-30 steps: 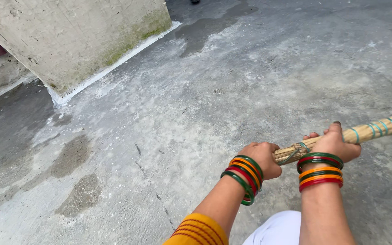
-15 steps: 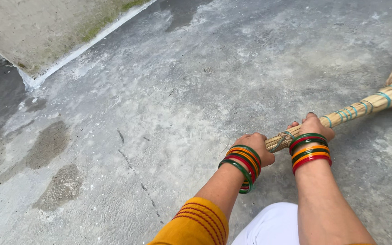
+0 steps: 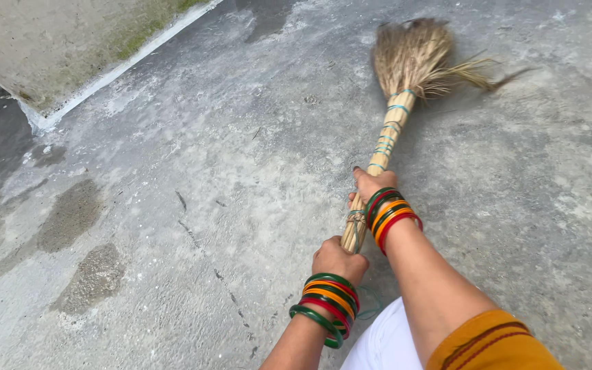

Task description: The person sweeps a concrete roof with a hand broom and then ties a string around the broom handle while sitting on the floor.

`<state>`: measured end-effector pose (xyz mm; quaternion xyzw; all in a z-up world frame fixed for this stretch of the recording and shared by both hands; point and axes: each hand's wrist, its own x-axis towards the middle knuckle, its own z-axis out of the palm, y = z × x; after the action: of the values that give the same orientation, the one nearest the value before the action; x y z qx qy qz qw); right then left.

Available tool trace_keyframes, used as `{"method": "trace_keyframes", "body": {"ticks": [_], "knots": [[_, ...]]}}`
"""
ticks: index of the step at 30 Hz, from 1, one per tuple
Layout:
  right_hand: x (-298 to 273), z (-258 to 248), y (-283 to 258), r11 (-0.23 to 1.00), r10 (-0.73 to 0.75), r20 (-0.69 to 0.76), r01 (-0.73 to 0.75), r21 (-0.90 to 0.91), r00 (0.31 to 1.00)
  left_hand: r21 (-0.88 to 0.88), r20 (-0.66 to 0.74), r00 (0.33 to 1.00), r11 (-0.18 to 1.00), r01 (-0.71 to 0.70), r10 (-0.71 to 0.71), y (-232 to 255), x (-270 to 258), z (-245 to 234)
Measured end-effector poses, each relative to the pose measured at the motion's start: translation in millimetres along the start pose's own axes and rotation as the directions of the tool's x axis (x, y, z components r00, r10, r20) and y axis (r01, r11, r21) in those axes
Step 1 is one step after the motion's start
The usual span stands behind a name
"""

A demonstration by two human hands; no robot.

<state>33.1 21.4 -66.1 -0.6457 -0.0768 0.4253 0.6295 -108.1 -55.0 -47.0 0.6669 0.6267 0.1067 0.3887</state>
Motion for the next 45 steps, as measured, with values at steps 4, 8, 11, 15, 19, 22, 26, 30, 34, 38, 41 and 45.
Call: {"method": "trace_keyframes", "body": {"ticks": [4,8,11,15,19,22,26,30,34,38,41,45], "knots": [[-35.3,24.6,-6.9,0.998,-0.024,0.072,0.028,-0.061,0.997,-0.113,-0.003,0.999,0.992,0.05,-0.051,-10.7,-17.7,-27.5],[-52.0,30.4,-24.1,0.995,-0.074,0.09,0.079,-0.058,0.993,-0.217,0.053,0.995,0.972,0.095,-0.085,2.6,-32.5,-43.4],[-50.7,20.6,-42.1,0.988,-0.155,0.095,0.153,0.036,0.983,-0.256,0.059,0.997,0.964,0.066,-0.053,18.4,-34.2,-44.0],[-40.7,-5.8,-64.1,0.959,-0.249,-0.031,0.251,0.132,0.968,-0.228,0.029,0.991,0.966,-0.119,0.13,35.1,-28.5,-30.7],[-25.5,-47.3,-81.7,0.906,-0.299,-0.182,0.338,0.254,0.937,-0.116,0.047,0.945,0.941,-0.316,0.323,57.2,-16.2,-16.3],[-15.3,-81.2,-88.6,0.86,-0.225,-0.305,0.335,0.385,0.926,-0.024,0.155,0.908,0.92,-0.39,0.389,75.1,-3.3,-1.4],[-0.8,-115.8,-82.1,0.849,-0.155,-0.433,0.344,0.401,0.888,0.046,0.163,0.848,0.855,-0.517,0.504,91.5,17.4,19.8],[28.2,-137.7,-60.5,0.836,0.144,-0.488,0.158,0.526,0.861,0.208,0.391,0.834,0.845,-0.493,0.391,102.0,39.0,25.0],[61.1,-133.0,-40.9,0.817,0.332,-0.459,-0.008,0.577,0.824,0.286,0.445,0.869,0.885,-0.367,0.216,90.5,45.3,26.2],[66.3,-105.6,-20.5,0.84,0.278,-0.412,-0.011,0.542,0.868,0.259,0.354,0.909,0.91,-0.323,0.222,61.1,46.8,16.4],[56.8,-77.4,-16.7,0.894,0.19,-0.299,-0.039,0.447,0.935,0.207,0.246,0.942,0.937,-0.282,0.229,38.0,46.4,-5.6],[32.7,-36.0,-16.8,0.883,0.251,0.002,-0.229,0.411,0.968,0.142,0.185,0.979,0.983,-0.117,0.09,1.5,34.7,-40.7]]}}
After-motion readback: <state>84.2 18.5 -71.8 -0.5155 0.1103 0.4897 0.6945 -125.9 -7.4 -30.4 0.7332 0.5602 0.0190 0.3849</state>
